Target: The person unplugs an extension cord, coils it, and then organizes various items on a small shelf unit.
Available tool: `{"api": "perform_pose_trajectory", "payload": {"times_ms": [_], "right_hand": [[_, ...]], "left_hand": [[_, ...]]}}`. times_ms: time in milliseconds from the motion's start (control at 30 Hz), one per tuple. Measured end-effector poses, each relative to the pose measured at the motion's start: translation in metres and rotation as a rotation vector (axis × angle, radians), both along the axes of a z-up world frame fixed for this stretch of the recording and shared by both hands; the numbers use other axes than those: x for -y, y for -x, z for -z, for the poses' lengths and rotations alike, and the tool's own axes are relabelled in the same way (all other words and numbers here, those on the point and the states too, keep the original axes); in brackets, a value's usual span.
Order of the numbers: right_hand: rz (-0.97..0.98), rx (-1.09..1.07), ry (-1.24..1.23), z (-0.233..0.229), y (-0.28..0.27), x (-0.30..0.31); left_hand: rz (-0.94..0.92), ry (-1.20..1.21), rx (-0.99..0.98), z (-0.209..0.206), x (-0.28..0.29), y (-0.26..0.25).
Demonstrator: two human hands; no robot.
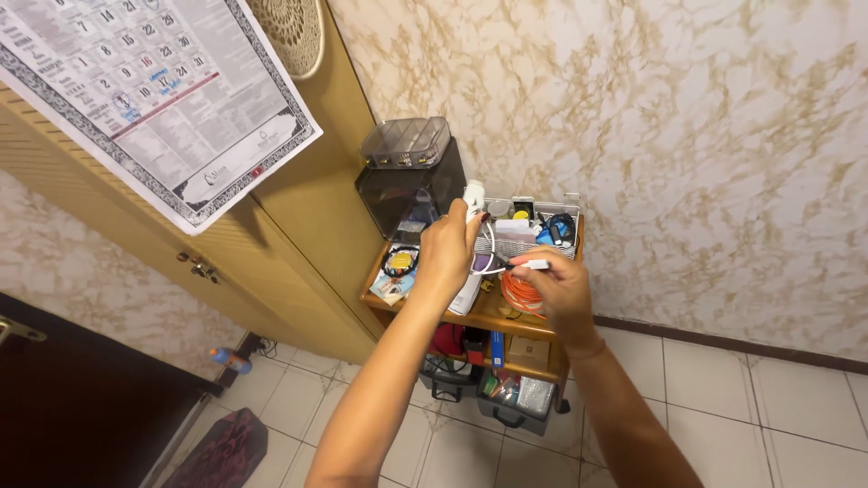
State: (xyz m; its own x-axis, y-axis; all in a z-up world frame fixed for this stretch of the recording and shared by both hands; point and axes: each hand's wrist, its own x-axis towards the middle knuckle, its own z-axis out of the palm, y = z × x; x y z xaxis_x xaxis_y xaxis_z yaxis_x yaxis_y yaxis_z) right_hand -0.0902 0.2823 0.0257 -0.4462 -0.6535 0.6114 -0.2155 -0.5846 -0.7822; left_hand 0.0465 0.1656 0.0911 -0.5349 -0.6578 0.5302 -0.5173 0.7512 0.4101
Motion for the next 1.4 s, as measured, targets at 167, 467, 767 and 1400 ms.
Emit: {"api": "perform_pose_trajectory", "payload": {"times_ms": [167,467,767,1400], "right_hand": [[0.214,-0.367,0.108,-0.032,-0.012,0.004],[0.207,-0.203,-0.003,-0.016,-0.01,0.029],[0.119,0.272,-0.092,-0.013,-0.021,0.043],[-0.444,0.325,-0.319,-0.021,-0.003,0.027]], "left_hand": [[0.167,0.025,0.189,0.004,0.004,-0.001],[0.421,-0.223,-0.169,-0.003,-0.002,-0.01],[0.17,0.168,-0.376,0.051,-0.005,0.008],[0.05,-0.318,-0.363,0.012,-0.016,0.006]]}}
